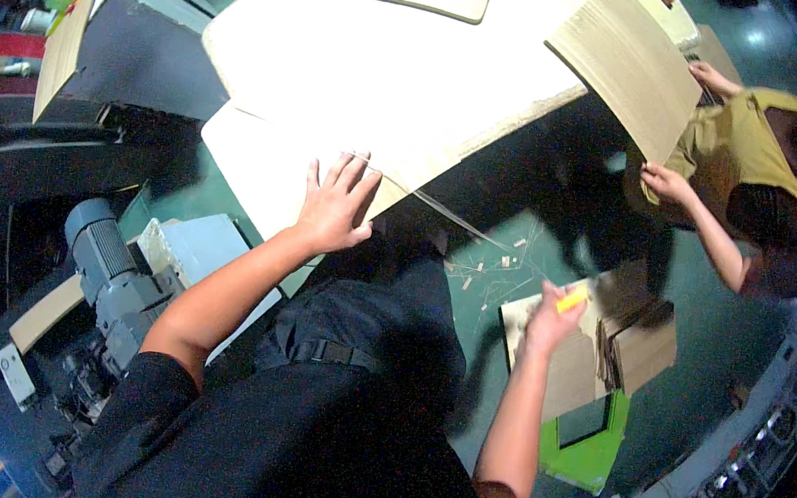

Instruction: The person scrapes the edges of wood panels using a hand tool, periodically picking up new panels from a stack and placing finished ones onto a separate pile.

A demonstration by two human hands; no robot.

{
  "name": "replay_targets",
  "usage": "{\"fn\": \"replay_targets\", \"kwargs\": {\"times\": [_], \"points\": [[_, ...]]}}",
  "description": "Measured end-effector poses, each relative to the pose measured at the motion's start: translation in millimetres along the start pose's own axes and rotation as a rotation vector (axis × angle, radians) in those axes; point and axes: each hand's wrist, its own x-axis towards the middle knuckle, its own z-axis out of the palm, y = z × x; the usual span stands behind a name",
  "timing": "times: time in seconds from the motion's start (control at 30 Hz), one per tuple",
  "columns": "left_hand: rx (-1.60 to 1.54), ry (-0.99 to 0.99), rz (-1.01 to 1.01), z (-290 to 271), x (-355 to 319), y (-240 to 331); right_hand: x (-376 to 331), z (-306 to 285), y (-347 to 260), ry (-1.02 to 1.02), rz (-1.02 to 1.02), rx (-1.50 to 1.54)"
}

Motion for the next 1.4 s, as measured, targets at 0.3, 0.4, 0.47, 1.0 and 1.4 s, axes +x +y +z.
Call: {"fn": "replay_targets", "kwargs": {"times": [0.3,0.4,0.47,1.0,1.4], "points": [[-0.141,0.12,-0.125,2,-25,-9,-11,-251,195,-0.324,0.705,-0.975],[-0.243,0.454,-0.346,1,-37,-44,-33,-279,212,-0.796,0.653,-1.431],[-0.127,0.634,-0.642,14,-53,-79,-30,-269,216,-0.896,0.54,-1.516],[-1.829,0.68,-0.949,53,-117,-119,-22,194,-35,-0.566,-0.005,0.032],[-1.767,0.772,-0.846,28,-59,-213,-26,222,-36,-0.469,0.109,0.048]]}}
